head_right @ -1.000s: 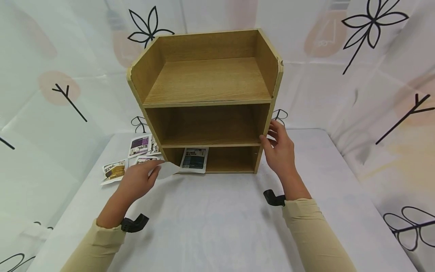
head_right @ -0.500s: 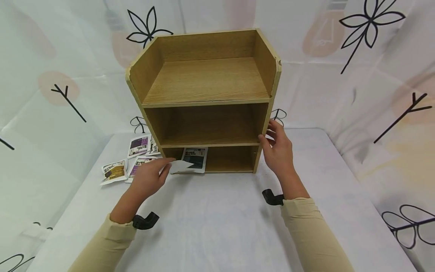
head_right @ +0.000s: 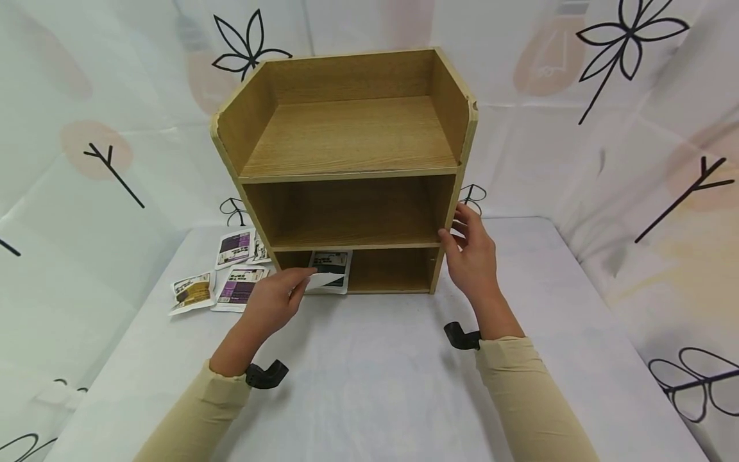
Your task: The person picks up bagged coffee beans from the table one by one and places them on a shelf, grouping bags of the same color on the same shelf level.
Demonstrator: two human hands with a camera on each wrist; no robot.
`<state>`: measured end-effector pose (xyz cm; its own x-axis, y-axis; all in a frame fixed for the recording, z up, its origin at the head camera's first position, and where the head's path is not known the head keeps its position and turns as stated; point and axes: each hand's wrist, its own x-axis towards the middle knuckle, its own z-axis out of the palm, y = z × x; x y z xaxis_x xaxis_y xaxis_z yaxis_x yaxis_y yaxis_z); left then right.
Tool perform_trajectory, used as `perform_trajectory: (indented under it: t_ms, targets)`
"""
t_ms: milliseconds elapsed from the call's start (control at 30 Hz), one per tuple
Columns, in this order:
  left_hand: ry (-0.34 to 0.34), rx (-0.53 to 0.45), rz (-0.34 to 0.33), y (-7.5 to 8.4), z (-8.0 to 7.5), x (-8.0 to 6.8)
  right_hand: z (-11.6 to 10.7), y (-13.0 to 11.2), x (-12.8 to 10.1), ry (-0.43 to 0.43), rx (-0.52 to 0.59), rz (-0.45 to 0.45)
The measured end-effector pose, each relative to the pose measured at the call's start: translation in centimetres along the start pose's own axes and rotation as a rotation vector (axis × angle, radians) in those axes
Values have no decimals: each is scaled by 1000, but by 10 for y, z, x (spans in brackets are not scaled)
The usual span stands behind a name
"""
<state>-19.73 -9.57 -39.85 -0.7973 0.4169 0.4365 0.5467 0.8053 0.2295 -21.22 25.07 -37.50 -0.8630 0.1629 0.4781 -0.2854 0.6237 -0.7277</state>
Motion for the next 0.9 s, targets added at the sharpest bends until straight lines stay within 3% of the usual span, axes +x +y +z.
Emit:
perform_trajectory:
  t_ms: [267,667,900]
  targets:
    - [37,10,72,10,19,5,0,0,0,2,-14,3]
    - [163,61,216,27,48,15,0,2,0,7,-10,-13]
    - [144,115,250,37,63,21,0,2,0,2,1,-17]
